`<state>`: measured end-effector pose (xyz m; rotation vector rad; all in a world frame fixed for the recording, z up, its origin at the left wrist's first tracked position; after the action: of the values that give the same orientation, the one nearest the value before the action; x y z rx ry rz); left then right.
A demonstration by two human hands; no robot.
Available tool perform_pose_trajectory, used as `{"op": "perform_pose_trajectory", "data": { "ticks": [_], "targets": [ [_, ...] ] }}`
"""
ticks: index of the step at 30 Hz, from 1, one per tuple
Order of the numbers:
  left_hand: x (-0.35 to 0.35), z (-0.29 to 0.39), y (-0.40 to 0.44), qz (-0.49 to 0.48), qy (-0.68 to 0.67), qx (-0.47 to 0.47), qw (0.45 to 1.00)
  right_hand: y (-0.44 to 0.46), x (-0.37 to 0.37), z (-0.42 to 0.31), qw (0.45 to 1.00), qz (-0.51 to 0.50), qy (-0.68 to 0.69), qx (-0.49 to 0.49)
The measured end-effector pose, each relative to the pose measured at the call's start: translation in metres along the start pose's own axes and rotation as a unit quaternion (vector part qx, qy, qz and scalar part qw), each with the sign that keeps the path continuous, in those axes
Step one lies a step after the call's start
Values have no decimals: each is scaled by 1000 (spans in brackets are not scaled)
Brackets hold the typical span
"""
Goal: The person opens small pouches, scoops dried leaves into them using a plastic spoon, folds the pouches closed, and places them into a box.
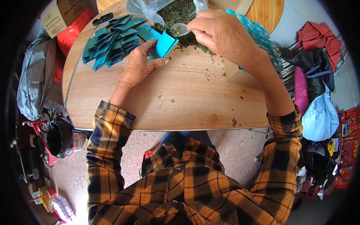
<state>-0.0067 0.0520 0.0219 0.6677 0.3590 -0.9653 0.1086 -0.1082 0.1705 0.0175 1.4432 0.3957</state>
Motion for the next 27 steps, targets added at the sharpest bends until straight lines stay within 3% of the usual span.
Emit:
{"op": "perform_pose_trajectory", "data": {
  "ticks": [10, 13, 15, 17, 18, 19, 21, 23, 25, 27],
  "targets": [
    [3, -7, 2, -5, -23, 13, 1000, 5, -8, -19, 991, -32, -125, -29],
    [3, -9, 3, 9, -19, 21, 1000, 0, -9, -19, 988, 16, -145, -44],
    [3, -15, 5, 25, -21, 45, 998, -13, 1, -4, 991, -4, 38, 127],
    [4, -23, 7, 39, -46, 57, 997, -26, 11, -4, 985, -41, 105, 133],
    [4, -24, 8, 29, -57, 42, 997, -34, 21, -4, 937, -119, 284, 166],
    [3, -22, 7, 36, -54, 47, 997, -40, 32, -6, 852, -187, 449, 191],
    [-11, 15, 1, -8, -59, 8, 998, -49, 46, -16, 824, -240, 478, 186],
    [-10, 18, -1, -27, -92, -12, 995, -53, 60, -30, 734, -320, 568, 190],
    [-6, 7, 2, -23, -84, -21, 996, -56, 74, -34, 716, -321, 593, 180],
    [-6, 7, 2, -20, -76, -28, 996, -59, 88, -30, 711, -253, 622, 208]
  ]
}}
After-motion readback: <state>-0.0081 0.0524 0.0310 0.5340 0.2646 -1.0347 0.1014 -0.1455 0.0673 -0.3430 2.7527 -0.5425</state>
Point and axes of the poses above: each hand's wrist, its own y-axis towards the middle knuckle, its own x-axis out of the palm, z = x × y, the point moved 3 cm from there along y, towards the middle knuckle, and after that the axes turned 12 degrees about -z, right-handed, at the moved point
